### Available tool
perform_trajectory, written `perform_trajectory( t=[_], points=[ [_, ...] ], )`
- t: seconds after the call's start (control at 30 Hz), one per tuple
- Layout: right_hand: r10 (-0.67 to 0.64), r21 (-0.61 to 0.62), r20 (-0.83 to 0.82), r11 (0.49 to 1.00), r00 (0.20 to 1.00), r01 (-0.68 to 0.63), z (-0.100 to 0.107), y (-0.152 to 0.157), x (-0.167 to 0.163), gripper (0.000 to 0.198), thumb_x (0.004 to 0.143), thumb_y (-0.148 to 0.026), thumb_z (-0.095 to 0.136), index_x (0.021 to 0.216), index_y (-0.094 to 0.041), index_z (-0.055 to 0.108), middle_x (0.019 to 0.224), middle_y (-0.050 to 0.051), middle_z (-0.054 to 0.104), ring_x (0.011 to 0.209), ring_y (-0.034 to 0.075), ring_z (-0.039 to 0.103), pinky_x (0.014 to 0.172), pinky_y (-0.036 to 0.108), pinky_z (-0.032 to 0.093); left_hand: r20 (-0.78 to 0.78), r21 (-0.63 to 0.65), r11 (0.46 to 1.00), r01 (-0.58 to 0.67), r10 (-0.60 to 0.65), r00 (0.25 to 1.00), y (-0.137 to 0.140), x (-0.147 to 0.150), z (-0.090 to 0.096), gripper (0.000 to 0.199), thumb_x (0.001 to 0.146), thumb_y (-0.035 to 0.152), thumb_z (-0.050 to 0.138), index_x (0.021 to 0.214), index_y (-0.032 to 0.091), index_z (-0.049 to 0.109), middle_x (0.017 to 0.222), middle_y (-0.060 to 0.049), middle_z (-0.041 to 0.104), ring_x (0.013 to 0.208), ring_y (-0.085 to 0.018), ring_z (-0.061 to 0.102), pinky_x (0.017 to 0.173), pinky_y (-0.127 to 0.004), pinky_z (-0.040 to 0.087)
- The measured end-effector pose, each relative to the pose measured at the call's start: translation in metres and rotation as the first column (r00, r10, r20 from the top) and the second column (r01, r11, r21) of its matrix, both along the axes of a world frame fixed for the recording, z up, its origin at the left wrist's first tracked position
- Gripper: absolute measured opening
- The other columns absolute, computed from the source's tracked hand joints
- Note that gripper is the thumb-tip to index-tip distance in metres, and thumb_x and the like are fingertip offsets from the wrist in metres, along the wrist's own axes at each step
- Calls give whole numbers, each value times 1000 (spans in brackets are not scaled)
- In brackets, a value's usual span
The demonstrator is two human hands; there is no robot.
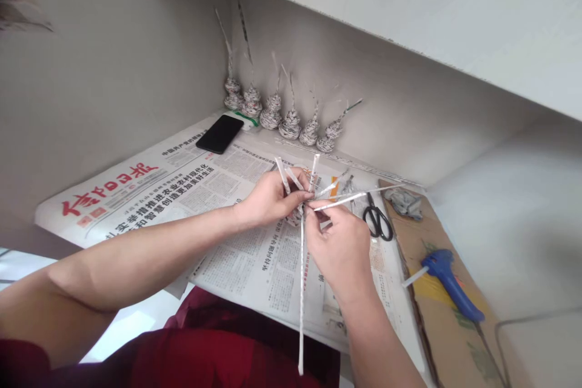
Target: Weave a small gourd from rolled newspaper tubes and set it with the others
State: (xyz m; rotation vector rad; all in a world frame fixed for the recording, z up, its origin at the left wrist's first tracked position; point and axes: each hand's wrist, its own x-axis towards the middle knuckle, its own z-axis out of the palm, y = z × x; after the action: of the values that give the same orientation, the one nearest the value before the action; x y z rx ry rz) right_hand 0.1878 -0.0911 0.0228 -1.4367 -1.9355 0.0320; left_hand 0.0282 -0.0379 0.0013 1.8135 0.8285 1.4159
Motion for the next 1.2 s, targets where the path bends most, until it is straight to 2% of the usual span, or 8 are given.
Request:
perform_trajectory(
  t=[0.17,0.33,0.5,0.6,0.73,0.93,1.1,1.2],
  points=[
    [-11,117,-46,993,999,17,-13,4,-2,12,86,-25,65,94,-24,74,78,-1,76,62,15,70,67,27,53,-10,7,1000,1,-1,1000,0,1,-1,6,84,16,62,79,17,62,76,0,68,72,-13,62,72,-26,49],
    [37,274,200,957,979,-92,-13,9,1,11,88,-20,61,89,-21,73,81,3,76,71,20,71,70,30,52,-10,-2,1000,-13,13,1000,0,1,-1,6,85,16,62,79,17,62,74,0,67,71,-13,62,71,-26,48],
    [183,169,346,952,920,-253,-5,1,5,22,92,-14,51,101,-18,71,96,7,74,91,21,69,84,31,51,1,-31,997,-68,68,998,1,0,-1,3,83,16,65,81,17,62,76,0,67,71,-13,62,70,-26,47],
    [122,95,456,978,882,-185,-1,-5,4,25,90,-16,52,109,-18,67,99,8,72,91,23,67,79,32,49,20,-29,998,-51,52,998,1,1,-2,4,83,16,65,81,17,62,77,-1,68,72,-14,62,71,-26,48],
    [120,-73,567,993,815,-95,6,-1,0,11,90,-28,55,95,-22,62,80,4,69,76,22,65,62,31,39,30,-75,996,-40,42,999,1,1,-1,6,83,16,65,79,17,60,74,-1,67,72,-15,64,70,-27,50],
    [174,-148,538,983,825,-110,8,8,0,15,97,-27,46,87,-22,57,79,3,68,73,19,64,63,28,35,20,-109,994,-32,35,999,3,0,-1,8,84,18,64,78,17,59,69,0,65,68,-15,64,65,-26,51],
    [179,-245,529,968,829,-53,17,8,-3,12,95,-29,48,90,-24,58,69,0,65,59,18,58,55,28,27,19,-106,994,-12,14,1000,5,0,-6,8,84,21,64,79,17,59,68,1,64,64,-13,62,62,-24,51],
    [217,-267,478,959,851,-95,18,10,-4,12,93,-29,50,90,-23,60,69,0,65,57,17,56,54,28,27,31,-154,988,-17,22,999,7,-2,-6,9,84,22,64,79,17,59,66,1,63,58,-12,61,56,-23,49]
  ],
)
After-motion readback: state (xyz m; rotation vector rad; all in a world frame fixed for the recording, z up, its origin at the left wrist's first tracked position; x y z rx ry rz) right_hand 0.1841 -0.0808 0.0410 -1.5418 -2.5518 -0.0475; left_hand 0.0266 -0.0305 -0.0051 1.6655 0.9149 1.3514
